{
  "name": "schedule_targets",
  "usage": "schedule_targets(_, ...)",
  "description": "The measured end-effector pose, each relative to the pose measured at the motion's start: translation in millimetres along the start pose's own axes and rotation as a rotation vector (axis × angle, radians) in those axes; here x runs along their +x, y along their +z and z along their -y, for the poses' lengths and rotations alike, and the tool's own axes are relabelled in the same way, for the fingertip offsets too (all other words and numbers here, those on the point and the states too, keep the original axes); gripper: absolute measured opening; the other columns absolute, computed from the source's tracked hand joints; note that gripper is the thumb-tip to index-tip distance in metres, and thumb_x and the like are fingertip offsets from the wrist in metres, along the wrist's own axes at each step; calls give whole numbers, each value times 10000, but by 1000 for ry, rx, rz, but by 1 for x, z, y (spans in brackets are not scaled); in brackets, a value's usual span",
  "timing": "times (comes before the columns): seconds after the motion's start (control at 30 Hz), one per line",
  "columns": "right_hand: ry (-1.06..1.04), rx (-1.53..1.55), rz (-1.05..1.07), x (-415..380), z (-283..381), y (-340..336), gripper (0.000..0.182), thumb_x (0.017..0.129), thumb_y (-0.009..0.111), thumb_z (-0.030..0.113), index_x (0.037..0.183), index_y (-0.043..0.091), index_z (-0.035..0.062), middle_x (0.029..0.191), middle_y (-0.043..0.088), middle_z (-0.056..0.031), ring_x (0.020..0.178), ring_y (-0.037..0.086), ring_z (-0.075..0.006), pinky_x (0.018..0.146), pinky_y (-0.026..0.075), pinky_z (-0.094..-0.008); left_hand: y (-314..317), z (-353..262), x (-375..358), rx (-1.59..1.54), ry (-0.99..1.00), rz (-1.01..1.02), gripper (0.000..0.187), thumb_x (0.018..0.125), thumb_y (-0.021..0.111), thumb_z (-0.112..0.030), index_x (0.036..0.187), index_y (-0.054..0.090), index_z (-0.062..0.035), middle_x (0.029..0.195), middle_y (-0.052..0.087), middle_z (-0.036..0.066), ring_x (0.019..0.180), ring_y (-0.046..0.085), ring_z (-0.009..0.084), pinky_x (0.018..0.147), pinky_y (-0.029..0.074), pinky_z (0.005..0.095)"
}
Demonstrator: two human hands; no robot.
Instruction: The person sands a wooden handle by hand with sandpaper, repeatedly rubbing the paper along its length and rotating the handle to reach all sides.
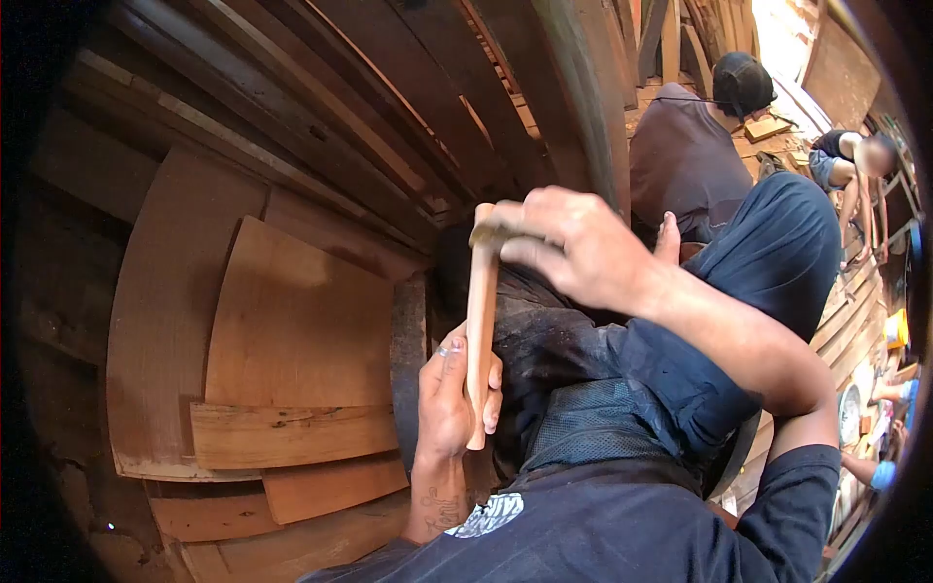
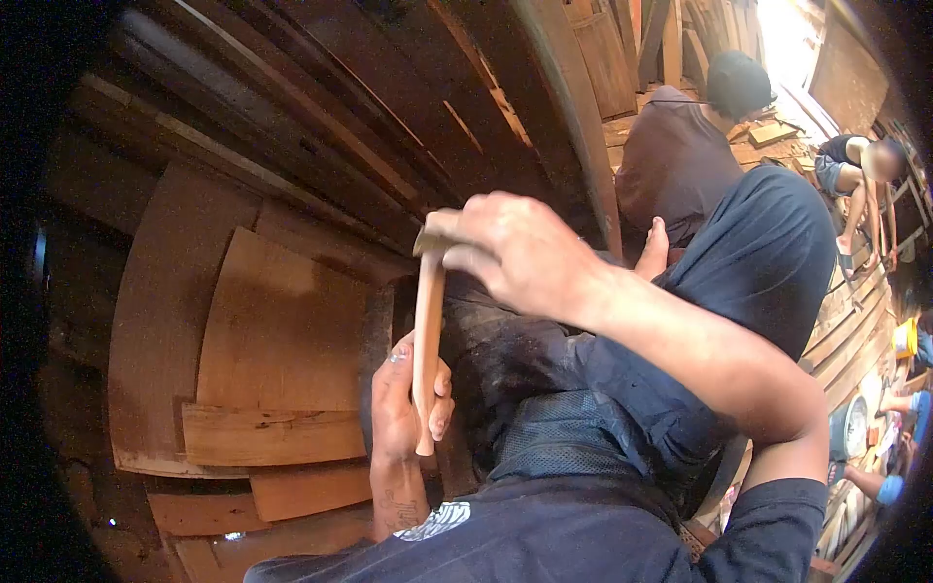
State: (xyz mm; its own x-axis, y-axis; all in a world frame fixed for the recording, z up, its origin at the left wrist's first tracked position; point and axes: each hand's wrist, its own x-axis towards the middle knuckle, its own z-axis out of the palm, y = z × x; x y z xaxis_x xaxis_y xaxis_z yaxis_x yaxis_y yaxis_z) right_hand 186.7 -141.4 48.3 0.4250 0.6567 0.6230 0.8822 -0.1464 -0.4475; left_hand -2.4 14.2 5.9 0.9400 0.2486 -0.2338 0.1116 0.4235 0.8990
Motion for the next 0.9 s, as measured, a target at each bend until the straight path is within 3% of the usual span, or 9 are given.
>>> schedule_targets(0.07, 75, -57, -32, 6, -5, -7, 273, 933, 726, 164, 1185, 709, 60, 962, 685, -147, 950, 664, -374, 847, 543, -465, 3, -2, 1, 6, -23, 8, 486, 1158, 361, -351, 1441, 489, 22, 729, 552, 72, 395, 451, 108, 335, 374, 244)
schedule_targets(0.23, 42, 58, 62, -6, 10, -1, 286, 924, 730, 155, 1185, 705, 41, 971, 693, -152, 962, 668, -376, 850, 548, -472, 0, -1, 2, -10, -3, 25, 481, 1159, 352, -343, 1443, 492, 20, 729, 551, 70, 394, 448, 106, 333, 372, 243)
schedule_targets(0.43, 24, -47, -47, 4, 0, -9, 263, 929, 725, 155, 1163, 714, 35, 936, 690, -155, 953, 674, -372, 840, 546, -473, 3, -2, 0, 2, -21, 21, 493, 1161, 342, -349, 1449, 492, 22, 724, 550, 66, 389, 441, 104, 331, 374, 241)
schedule_targets(0.53, 32, 56, 56, -5, 8, -1, 239, 935, 714, 152, 1154, 715, 54, 938, 679, -143, 949, 670, -372, 843, 546, -474, 0, -1, 3, -7, -3, 24, 491, 1160, 347, -348, 1447, 499, 20, 722, 551, 66, 390, 444, 104, 334, 379, 240)
schedule_targets(0.77, 29, -59, 27, 3, 0, -14, 230, 941, 706, 170, 1156, 718, 88, 918, 666, -132, 940, 658, -365, 854, 545, -474, 4, -2, 0, -4, -42, 15, 484, 1157, 374, -342, 1449, 501, 22, 722, 560, 73, 392, 456, 107, 336, 387, 240)
schedule_targets(0.9, -62, -3, 41, 6, -5, -10, 235, 932, 713, 162, 1147, 709, 66, 922, 658, -145, 933, 652, -372, 838, 543, -464, -1, 1, 0, -15, -10, 43, 493, 1157, 372, -353, 1458, 490, 19, 724, 560, 77, 394, 461, 109, 336, 390, 239)
